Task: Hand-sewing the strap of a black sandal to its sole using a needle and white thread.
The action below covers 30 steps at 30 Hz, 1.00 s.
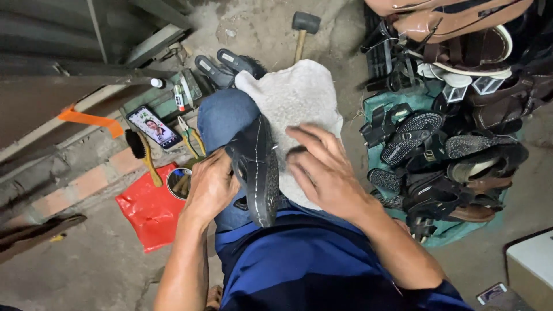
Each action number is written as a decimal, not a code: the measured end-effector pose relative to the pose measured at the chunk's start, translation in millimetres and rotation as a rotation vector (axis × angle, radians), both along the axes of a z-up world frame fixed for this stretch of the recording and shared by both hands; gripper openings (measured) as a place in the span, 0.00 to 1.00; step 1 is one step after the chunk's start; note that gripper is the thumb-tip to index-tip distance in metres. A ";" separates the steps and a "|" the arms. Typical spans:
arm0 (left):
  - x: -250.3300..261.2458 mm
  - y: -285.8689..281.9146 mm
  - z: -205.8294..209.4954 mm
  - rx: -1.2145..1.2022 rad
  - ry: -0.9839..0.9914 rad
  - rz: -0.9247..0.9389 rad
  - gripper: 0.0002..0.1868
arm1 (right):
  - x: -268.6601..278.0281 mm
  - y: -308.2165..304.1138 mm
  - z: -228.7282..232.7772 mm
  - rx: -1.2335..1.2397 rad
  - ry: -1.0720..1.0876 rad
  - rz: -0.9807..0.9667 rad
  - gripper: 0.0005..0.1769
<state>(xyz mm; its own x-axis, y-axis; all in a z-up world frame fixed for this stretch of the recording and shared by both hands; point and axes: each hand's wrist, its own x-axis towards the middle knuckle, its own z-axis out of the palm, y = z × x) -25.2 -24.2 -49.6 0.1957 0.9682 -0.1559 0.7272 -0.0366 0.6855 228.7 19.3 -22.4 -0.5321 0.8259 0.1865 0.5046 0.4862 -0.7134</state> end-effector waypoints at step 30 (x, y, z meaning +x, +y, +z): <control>-66.2 -71.0 -48.9 -0.566 0.549 0.502 0.03 | 0.7 9.0 10.8 -0.142 0.017 -0.066 0.09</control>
<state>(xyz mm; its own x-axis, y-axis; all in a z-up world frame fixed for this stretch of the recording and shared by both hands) -91.4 -95.1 -98.5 -0.4655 0.6714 -0.5767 0.7947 0.6038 0.0616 229.4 28.3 -11.7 -0.4732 0.8778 0.0745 0.5192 0.3462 -0.7814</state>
